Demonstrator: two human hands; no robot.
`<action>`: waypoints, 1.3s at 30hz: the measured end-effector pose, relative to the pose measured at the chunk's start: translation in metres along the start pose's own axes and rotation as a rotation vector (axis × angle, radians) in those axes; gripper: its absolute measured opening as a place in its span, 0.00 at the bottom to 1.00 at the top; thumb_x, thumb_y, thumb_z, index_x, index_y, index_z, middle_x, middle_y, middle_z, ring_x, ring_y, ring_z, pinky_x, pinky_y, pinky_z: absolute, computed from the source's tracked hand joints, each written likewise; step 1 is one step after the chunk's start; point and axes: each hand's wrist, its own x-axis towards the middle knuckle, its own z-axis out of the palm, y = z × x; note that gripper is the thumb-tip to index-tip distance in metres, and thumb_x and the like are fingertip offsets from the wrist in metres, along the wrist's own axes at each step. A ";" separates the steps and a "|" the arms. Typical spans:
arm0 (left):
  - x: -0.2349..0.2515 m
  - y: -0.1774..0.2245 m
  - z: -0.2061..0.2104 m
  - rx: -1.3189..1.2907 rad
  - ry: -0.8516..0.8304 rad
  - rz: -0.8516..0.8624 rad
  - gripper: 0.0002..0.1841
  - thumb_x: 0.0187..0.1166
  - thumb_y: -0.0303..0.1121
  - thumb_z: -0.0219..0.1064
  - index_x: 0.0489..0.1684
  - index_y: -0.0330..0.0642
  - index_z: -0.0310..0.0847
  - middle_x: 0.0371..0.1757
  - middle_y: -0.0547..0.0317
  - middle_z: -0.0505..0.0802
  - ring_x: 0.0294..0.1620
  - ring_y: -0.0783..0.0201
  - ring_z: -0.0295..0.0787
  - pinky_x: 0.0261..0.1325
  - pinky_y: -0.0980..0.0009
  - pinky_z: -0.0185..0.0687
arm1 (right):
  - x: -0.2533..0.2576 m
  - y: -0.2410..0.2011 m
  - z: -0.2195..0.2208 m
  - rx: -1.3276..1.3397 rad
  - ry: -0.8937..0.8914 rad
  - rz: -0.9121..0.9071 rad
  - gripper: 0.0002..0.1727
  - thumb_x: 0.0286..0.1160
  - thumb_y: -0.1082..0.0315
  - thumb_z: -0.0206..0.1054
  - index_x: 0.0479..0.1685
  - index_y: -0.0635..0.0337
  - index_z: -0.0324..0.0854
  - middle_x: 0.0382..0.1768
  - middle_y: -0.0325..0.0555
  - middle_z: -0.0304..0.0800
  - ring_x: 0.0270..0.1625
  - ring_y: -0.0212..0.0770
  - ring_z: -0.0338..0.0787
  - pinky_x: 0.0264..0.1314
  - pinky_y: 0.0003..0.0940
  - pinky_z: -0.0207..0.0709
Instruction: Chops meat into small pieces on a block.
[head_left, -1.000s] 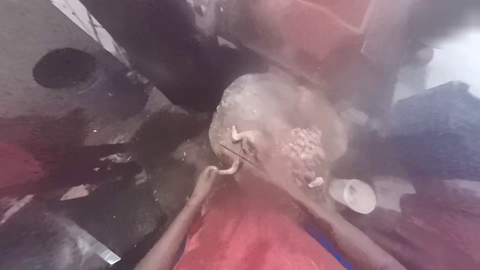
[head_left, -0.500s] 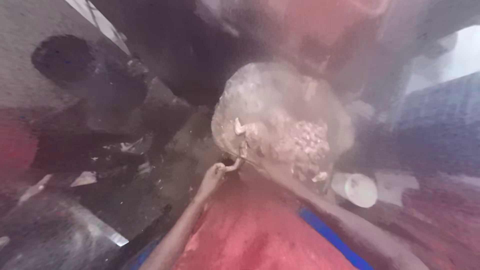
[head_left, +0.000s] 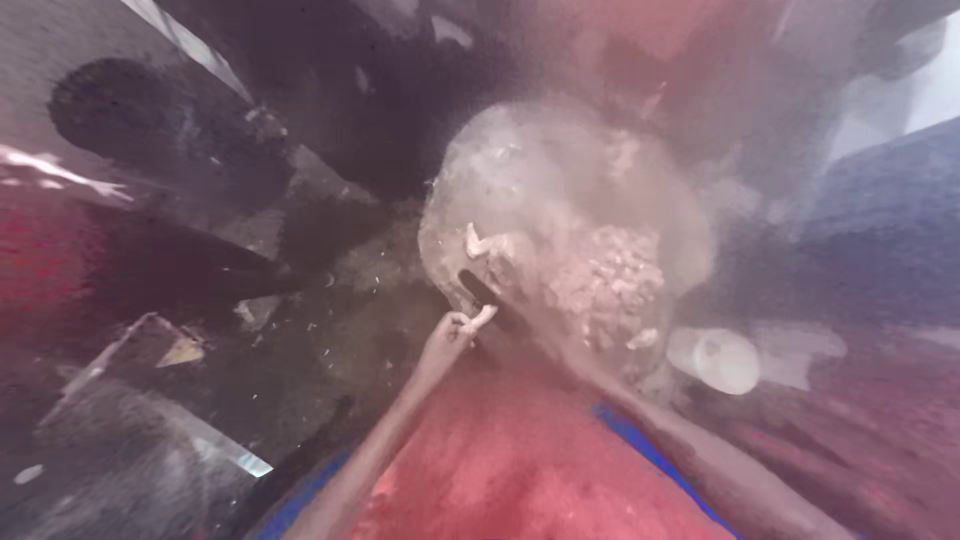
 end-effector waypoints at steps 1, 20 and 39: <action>0.006 -0.003 0.002 0.132 -0.012 -0.016 0.18 0.85 0.41 0.66 0.67 0.42 0.76 0.49 0.57 0.92 0.43 0.65 0.92 0.49 0.66 0.92 | -0.001 -0.006 -0.002 -0.026 0.056 0.012 0.29 0.93 0.46 0.46 0.72 0.59 0.75 0.53 0.61 0.90 0.56 0.59 0.91 0.62 0.61 0.81; 0.035 0.034 -0.003 0.226 -0.078 0.122 0.23 0.84 0.40 0.68 0.74 0.41 0.77 0.68 0.52 0.88 0.65 0.65 0.87 0.71 0.65 0.82 | -0.025 0.005 0.029 0.205 0.229 -0.041 0.28 0.93 0.53 0.50 0.82 0.62 0.69 0.65 0.59 0.87 0.66 0.51 0.89 0.74 0.51 0.79; 0.073 0.208 -0.001 0.875 -0.191 0.221 0.19 0.91 0.46 0.57 0.58 0.41 0.88 0.39 0.45 0.92 0.38 0.48 0.91 0.47 0.43 0.85 | 0.001 0.003 0.056 0.687 0.215 -0.052 0.28 0.93 0.54 0.52 0.80 0.66 0.70 0.67 0.60 0.84 0.68 0.46 0.86 0.76 0.45 0.76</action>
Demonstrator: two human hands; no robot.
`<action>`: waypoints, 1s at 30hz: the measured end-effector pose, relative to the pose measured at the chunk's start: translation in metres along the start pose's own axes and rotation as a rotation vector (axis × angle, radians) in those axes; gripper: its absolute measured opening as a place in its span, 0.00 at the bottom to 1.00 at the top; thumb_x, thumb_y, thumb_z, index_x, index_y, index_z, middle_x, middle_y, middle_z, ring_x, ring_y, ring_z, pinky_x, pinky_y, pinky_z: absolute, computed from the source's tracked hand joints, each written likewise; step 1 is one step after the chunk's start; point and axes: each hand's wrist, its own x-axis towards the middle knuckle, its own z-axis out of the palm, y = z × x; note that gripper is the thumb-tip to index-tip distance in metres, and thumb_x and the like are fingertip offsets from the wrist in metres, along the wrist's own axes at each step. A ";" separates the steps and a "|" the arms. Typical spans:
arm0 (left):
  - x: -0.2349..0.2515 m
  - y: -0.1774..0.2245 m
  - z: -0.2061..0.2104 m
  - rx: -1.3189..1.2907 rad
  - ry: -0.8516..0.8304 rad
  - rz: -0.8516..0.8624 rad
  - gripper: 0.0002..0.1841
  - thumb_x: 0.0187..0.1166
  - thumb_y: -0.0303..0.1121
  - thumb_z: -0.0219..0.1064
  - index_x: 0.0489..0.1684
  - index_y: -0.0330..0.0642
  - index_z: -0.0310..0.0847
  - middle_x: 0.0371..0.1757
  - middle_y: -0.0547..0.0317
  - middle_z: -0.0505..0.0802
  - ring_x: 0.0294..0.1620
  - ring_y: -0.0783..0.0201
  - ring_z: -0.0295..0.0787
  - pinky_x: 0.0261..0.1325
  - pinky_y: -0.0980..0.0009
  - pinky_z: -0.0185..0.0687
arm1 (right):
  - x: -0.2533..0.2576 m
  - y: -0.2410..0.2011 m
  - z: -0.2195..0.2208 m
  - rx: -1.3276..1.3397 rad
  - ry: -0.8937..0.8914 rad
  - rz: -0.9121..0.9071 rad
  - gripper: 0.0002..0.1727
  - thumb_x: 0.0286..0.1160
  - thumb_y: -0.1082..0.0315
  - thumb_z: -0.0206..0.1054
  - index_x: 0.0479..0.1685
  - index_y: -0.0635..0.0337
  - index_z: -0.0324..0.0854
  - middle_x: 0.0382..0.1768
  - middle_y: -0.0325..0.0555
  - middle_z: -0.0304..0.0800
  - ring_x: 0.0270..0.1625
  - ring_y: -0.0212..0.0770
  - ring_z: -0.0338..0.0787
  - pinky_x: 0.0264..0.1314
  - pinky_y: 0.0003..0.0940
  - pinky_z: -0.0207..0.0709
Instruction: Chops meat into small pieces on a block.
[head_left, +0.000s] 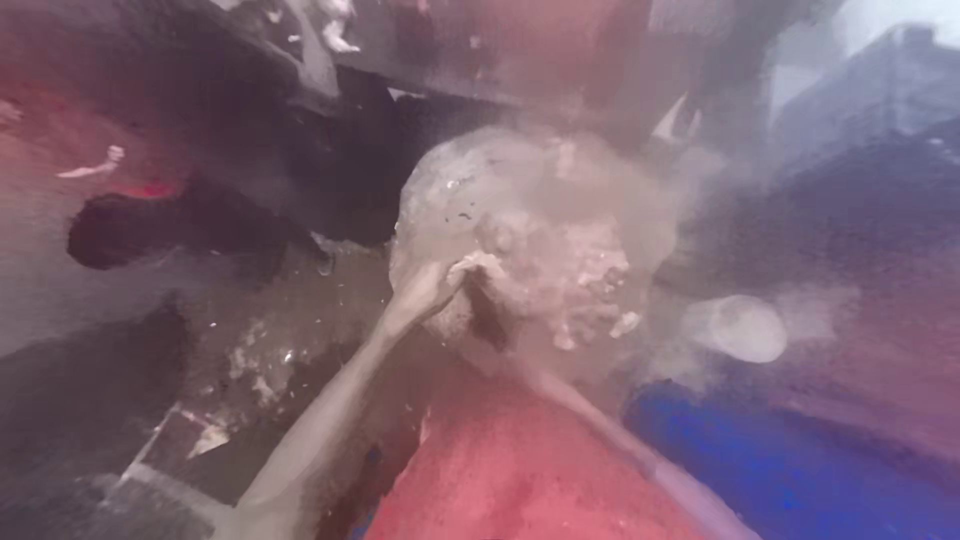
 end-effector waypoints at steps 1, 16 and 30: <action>-0.007 -0.009 -0.006 -0.132 -0.057 -0.040 0.21 0.92 0.47 0.55 0.55 0.39 0.87 0.35 0.48 0.90 0.31 0.55 0.86 0.40 0.51 0.85 | -0.001 0.001 -0.005 0.034 0.096 -0.009 0.27 0.92 0.57 0.53 0.81 0.68 0.68 0.71 0.61 0.82 0.72 0.46 0.84 0.78 0.43 0.75; -0.057 -0.093 0.173 -1.143 -0.278 -0.340 0.21 0.93 0.50 0.51 0.52 0.43 0.83 0.22 0.67 0.83 0.15 0.74 0.74 0.20 0.77 0.75 | -0.049 -0.120 -0.044 0.065 0.195 -0.719 0.38 0.85 0.32 0.47 0.69 0.59 0.76 0.35 0.29 0.85 0.34 0.18 0.83 0.40 0.22 0.84; -0.088 -0.112 0.180 -1.325 -0.271 -0.487 0.21 0.91 0.52 0.54 0.58 0.45 0.83 0.21 0.67 0.78 0.12 0.74 0.68 0.16 0.78 0.70 | -0.013 -0.076 -0.015 -0.222 -0.034 -0.052 0.28 0.93 0.52 0.47 0.75 0.65 0.74 0.46 0.53 0.88 0.44 0.42 0.88 0.54 0.44 0.84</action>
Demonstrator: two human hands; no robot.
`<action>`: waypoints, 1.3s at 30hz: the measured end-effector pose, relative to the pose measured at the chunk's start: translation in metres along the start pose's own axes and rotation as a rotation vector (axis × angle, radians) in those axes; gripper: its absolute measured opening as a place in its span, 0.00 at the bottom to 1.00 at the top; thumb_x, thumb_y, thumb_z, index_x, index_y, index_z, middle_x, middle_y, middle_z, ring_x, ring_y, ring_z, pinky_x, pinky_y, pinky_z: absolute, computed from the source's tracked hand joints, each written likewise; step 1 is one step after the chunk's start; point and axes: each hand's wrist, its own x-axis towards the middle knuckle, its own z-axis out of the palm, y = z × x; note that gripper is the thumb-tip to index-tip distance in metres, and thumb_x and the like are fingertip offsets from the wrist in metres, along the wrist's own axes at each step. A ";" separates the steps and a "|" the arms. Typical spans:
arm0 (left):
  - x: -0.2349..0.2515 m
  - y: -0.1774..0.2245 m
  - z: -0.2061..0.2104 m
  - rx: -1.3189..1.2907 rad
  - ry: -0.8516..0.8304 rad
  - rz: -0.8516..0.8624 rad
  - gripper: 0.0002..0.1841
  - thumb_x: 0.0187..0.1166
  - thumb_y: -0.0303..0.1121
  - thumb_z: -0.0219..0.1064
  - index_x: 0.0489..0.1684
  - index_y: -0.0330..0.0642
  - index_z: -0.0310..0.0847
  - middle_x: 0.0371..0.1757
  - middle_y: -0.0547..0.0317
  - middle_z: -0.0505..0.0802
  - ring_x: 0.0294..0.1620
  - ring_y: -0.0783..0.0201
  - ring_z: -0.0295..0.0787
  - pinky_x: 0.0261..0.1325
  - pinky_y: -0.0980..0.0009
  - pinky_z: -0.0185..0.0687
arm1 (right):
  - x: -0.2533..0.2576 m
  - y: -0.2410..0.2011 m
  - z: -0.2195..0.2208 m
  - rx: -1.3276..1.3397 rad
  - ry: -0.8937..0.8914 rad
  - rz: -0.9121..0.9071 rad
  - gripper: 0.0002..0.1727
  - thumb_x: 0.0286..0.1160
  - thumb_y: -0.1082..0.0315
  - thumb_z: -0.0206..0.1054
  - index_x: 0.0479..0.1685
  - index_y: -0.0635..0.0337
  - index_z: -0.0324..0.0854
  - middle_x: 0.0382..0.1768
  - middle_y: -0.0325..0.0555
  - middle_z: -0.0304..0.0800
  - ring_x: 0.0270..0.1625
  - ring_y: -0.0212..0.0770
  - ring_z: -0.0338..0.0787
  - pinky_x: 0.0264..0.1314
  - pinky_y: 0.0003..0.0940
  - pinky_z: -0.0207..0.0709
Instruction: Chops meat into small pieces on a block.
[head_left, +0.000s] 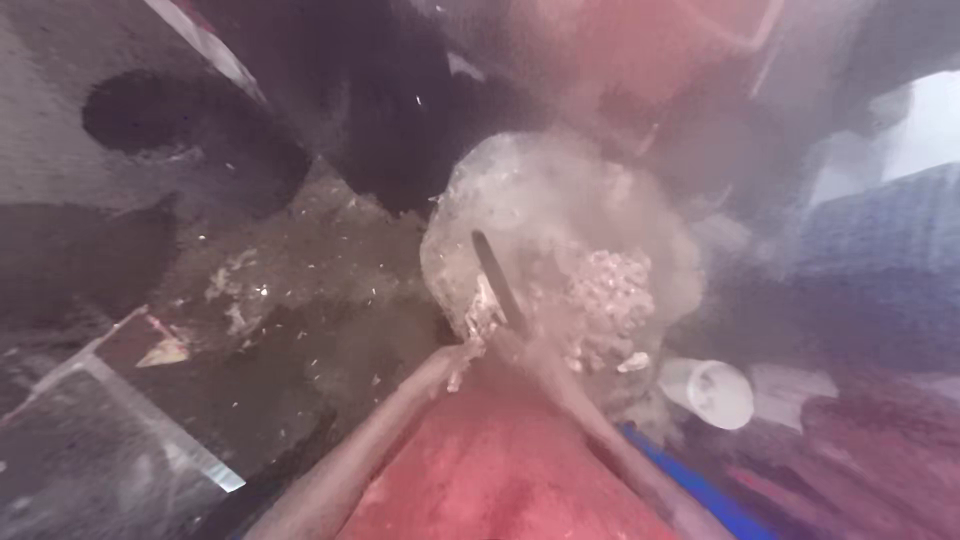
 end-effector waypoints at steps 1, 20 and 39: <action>-0.001 0.000 -0.001 0.009 0.012 -0.008 0.21 0.91 0.53 0.54 0.57 0.45 0.83 0.20 0.67 0.78 0.12 0.74 0.68 0.16 0.78 0.69 | 0.004 -0.006 0.001 0.016 0.027 -0.056 0.28 0.90 0.52 0.48 0.74 0.66 0.73 0.42 0.51 0.87 0.39 0.40 0.87 0.48 0.41 0.84; -0.016 0.089 0.024 1.316 0.290 -0.037 0.30 0.89 0.58 0.50 0.58 0.39 0.86 0.57 0.39 0.92 0.63 0.39 0.88 0.65 0.35 0.78 | 0.004 0.002 -0.025 -0.049 0.094 -0.108 0.28 0.90 0.51 0.47 0.73 0.63 0.75 0.44 0.52 0.90 0.42 0.42 0.90 0.52 0.44 0.85; -0.024 0.068 0.040 1.172 0.399 0.292 0.23 0.89 0.45 0.58 0.66 0.33 0.83 0.61 0.38 0.91 0.66 0.43 0.87 0.71 0.45 0.78 | 0.009 0.011 0.015 -0.096 -0.028 -0.153 0.31 0.88 0.42 0.52 0.67 0.59 0.82 0.48 0.52 0.91 0.50 0.43 0.91 0.59 0.47 0.84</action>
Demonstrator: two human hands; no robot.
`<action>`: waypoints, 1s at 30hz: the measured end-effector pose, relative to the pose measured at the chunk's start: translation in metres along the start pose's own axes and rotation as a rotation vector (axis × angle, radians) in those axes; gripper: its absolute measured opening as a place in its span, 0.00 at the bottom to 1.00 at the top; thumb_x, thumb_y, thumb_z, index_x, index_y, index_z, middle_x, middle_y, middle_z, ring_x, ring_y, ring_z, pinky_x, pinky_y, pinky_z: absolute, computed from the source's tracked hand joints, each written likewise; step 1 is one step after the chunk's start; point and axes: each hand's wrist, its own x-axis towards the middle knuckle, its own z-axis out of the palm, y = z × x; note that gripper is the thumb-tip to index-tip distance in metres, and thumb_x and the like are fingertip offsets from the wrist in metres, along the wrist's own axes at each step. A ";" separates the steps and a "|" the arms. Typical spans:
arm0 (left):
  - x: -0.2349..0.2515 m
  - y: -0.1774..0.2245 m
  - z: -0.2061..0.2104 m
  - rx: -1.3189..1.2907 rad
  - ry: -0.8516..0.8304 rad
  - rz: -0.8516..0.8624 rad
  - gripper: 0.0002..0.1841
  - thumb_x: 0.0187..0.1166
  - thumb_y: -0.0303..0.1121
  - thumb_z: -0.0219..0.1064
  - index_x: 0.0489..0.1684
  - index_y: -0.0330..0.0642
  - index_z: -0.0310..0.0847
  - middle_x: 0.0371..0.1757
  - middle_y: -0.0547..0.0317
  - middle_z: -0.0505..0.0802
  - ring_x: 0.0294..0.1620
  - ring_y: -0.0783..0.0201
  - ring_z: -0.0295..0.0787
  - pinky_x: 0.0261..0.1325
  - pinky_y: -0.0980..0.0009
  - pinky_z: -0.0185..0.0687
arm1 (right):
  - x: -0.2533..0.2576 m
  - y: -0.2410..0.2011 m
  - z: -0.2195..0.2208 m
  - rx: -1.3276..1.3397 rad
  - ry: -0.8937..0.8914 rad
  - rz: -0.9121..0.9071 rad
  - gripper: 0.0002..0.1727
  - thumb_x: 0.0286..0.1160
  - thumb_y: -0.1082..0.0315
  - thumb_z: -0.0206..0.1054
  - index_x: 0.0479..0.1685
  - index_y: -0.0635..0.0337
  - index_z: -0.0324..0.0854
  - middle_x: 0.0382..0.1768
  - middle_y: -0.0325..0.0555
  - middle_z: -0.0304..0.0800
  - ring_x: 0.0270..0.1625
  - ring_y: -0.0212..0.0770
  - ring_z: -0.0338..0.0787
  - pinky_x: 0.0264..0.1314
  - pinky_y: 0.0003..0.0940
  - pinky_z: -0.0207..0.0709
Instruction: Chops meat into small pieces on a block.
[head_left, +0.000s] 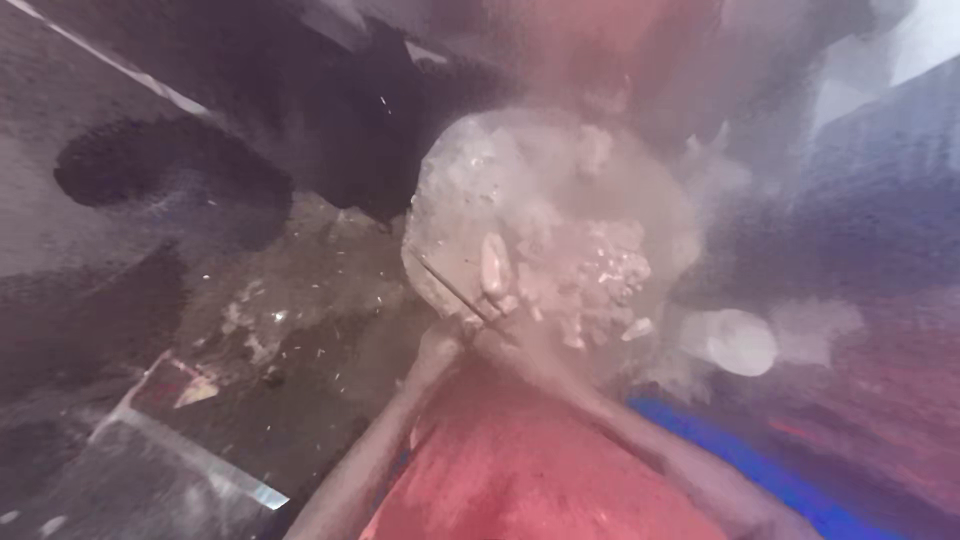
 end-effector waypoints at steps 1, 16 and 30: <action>0.007 0.005 -0.003 0.082 -0.075 -0.075 0.23 0.90 0.47 0.54 0.61 0.36 0.85 0.58 0.40 0.92 0.64 0.43 0.88 0.69 0.43 0.78 | 0.002 0.014 0.004 -0.029 -0.092 0.098 0.32 0.90 0.42 0.48 0.70 0.60 0.80 0.53 0.56 0.90 0.55 0.48 0.91 0.64 0.51 0.82; 0.020 -0.054 0.054 -0.939 0.127 -0.168 0.25 0.86 0.33 0.64 0.77 0.33 0.63 0.49 0.48 0.90 0.38 0.63 0.90 0.43 0.66 0.90 | 0.006 -0.044 -0.013 0.136 0.272 -0.319 0.48 0.83 0.28 0.43 0.62 0.68 0.83 0.43 0.48 0.93 0.44 0.33 0.91 0.53 0.36 0.88; 0.027 -0.057 0.021 -0.881 0.055 -0.082 0.27 0.85 0.40 0.67 0.77 0.39 0.64 0.47 0.52 0.90 0.37 0.65 0.89 0.41 0.68 0.88 | 0.021 -0.016 -0.017 -0.048 0.060 0.094 0.29 0.90 0.52 0.49 0.76 0.65 0.75 0.57 0.59 0.90 0.59 0.50 0.91 0.67 0.53 0.81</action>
